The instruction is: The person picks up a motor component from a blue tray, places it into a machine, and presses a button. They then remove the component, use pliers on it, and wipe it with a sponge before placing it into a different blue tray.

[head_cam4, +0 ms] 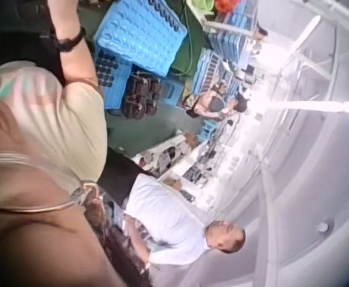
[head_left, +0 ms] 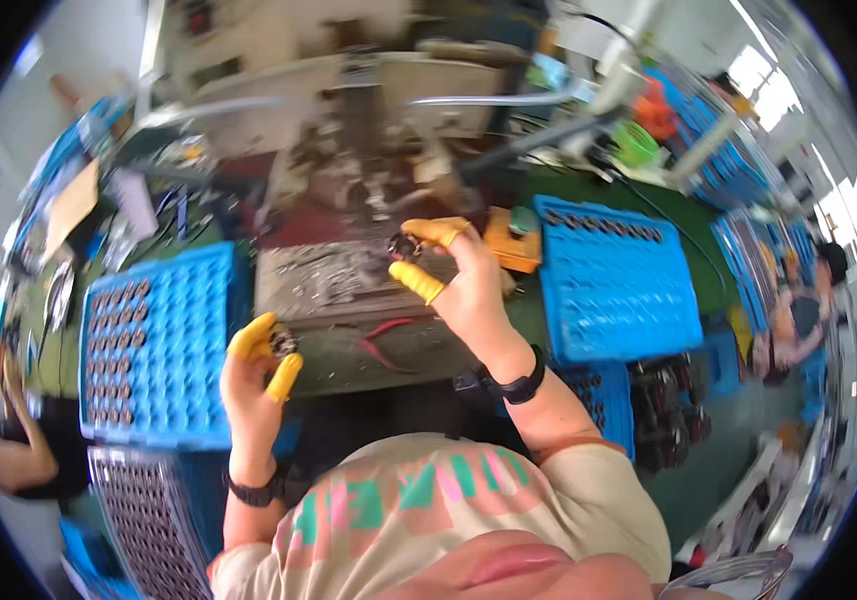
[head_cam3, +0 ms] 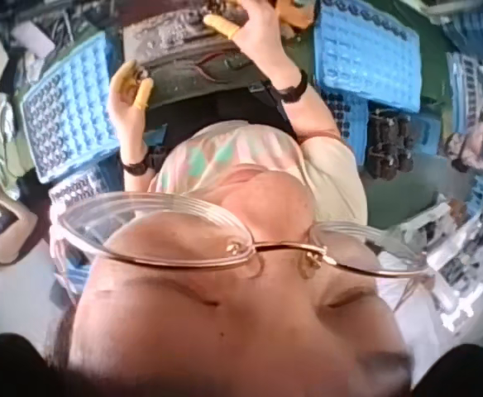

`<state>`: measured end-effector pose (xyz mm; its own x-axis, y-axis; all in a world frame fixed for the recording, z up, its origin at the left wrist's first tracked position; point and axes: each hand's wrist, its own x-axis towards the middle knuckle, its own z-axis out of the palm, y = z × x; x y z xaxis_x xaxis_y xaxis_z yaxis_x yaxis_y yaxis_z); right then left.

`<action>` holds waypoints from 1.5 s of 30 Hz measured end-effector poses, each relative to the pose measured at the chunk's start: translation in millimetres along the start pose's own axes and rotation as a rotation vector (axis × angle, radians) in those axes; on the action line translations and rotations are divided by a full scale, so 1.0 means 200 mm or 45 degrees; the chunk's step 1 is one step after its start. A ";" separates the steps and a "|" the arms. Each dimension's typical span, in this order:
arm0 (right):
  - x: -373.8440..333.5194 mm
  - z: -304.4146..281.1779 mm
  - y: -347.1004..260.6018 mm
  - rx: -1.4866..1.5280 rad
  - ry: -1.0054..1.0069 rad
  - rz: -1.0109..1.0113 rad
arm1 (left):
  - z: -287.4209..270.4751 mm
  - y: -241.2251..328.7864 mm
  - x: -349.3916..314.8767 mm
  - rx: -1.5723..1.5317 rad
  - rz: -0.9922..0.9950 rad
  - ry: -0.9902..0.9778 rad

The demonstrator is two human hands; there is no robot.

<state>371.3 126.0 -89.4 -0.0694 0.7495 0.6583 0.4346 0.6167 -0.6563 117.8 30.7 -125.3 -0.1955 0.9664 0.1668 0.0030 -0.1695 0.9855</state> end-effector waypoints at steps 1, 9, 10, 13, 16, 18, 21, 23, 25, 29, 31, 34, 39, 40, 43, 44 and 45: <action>-0.04 -0.06 0.00 0.037 0.033 0.018 | 0.01 0.01 0.00 0.025 -0.009 -0.011; -0.25 -0.43 0.11 0.871 0.235 0.594 | 0.14 -0.12 0.24 0.031 0.231 -0.049; -0.27 -0.48 0.14 0.905 0.184 0.628 | 0.19 -0.14 0.28 0.016 0.273 -0.017; -0.47 -0.45 0.10 1.133 0.004 0.825 | 0.27 -0.14 0.38 0.082 0.320 -0.032; -0.65 -0.32 0.21 0.832 -0.118 0.591 | 0.34 -0.16 0.46 0.050 0.329 -0.114; -0.66 -0.31 0.22 0.628 -0.080 0.570 | 0.35 -0.25 0.53 0.119 0.421 -0.290; -0.66 -0.30 0.20 0.293 -0.086 0.294 | 0.37 -0.29 0.58 0.198 0.358 -0.290; -0.68 -0.31 0.22 0.308 -0.070 0.291 | 0.36 -0.31 0.62 0.200 0.306 -0.297; -0.64 -0.27 0.20 0.382 -0.096 0.294 | 0.29 -0.20 0.56 0.194 0.232 -0.276; -0.66 -0.30 0.22 0.366 -0.028 0.371 | 0.44 0.12 0.45 0.423 0.308 -0.420; -0.66 -0.29 0.21 0.406 -0.051 0.412 | 0.32 -0.09 0.56 0.372 0.314 -0.439; -0.66 -0.30 0.21 0.385 -0.058 0.427 | 0.29 -0.15 0.58 0.752 0.467 -0.303; -0.67 -0.31 0.23 0.419 -0.100 0.459 | 0.46 0.10 0.44 0.749 0.389 -0.319; -0.66 -0.31 0.21 0.379 -0.106 0.449 | 0.43 -0.03 0.51 0.750 0.394 -0.315; -0.65 -0.29 0.20 0.357 -0.143 0.408 | 0.29 -0.35 0.65 0.536 0.322 -0.289; -0.64 -0.29 0.19 0.332 -0.124 0.386 | 0.33 -0.30 0.61 0.543 0.319 -0.282; -0.63 -0.29 0.19 0.349 -0.126 0.384 | 0.36 -0.26 0.56 0.526 0.387 -0.274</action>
<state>448.3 39.8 -175.9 -0.0674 0.9177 0.3915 0.1947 0.3970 -0.8970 165.3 162.5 -155.7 0.0786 0.9109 0.4050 0.4211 -0.3986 0.8148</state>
